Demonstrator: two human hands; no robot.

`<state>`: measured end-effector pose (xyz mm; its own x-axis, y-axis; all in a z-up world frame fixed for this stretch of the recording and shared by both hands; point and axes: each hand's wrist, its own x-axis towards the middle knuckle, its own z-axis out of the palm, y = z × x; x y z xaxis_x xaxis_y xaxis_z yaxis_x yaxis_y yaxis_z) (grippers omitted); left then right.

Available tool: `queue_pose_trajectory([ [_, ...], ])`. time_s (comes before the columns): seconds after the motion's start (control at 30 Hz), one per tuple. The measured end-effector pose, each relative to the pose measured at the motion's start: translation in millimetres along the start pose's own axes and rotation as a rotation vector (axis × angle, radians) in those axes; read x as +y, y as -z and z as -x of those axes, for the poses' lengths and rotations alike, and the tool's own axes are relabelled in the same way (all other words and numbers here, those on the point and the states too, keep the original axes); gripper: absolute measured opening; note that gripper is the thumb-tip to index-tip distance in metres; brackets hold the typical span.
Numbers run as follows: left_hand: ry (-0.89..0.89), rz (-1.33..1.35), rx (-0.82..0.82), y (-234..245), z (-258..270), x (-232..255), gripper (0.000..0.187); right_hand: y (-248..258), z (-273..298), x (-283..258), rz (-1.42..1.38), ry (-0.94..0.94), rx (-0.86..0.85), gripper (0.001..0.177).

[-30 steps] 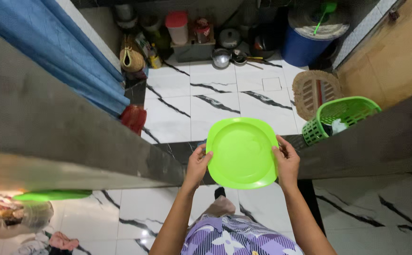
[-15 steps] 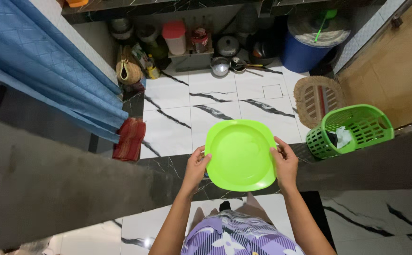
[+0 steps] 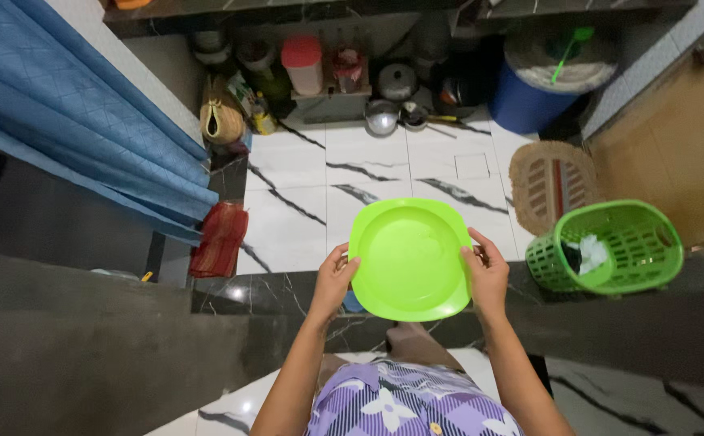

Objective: The person carries a green tray holding a glass and a pink cup of dark beverage across a room to a table, sets the drinks down on the table, then carries the empty tray to the kitchen counter, wipes the counter with a cloth, and handles a pot and ladle at the stove.

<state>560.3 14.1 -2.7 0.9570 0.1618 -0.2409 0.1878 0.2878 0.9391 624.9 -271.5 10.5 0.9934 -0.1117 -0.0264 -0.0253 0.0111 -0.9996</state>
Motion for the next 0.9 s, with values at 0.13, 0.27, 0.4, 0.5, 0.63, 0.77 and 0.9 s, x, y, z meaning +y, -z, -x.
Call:
queue_pose_trajectory([
  [0.13, -0.077, 0.036, -0.002, -17, -28, 2, 0.038, 5, -37, -1, -0.041, 0.02, -0.019, 0.043],
  [0.27, -0.073, 0.054, 0.0, -35, -52, 7, 0.038, 12, -75, 1, -0.094, 0.011, -0.032, 0.043],
  [0.4, -0.03, 0.054, 0.035, -56, -75, 12, 0.038, 23, -104, -2, -0.057, 0.029, -0.033, 0.043],
  [0.5, -0.065, 0.081, 0.038, -70, -90, 10, 0.039, 27, -121, -5, -0.166, -0.013, -0.053, 0.042],
  [0.63, -0.042, 0.09, 0.052, -76, -99, 6, 0.04, 31, -134, -7, -0.095, -0.03, -0.053, 0.044],
  [0.77, -0.039, 0.026, 0.071, -78, -112, 10, 0.04, 28, -149, -9, -0.055, -0.039, -0.054, 0.044],
  [0.9, -0.01, 0.054, 0.085, -79, -124, 13, 0.041, 24, -159, -12, -0.023, -0.056, -0.064, 0.043],
])
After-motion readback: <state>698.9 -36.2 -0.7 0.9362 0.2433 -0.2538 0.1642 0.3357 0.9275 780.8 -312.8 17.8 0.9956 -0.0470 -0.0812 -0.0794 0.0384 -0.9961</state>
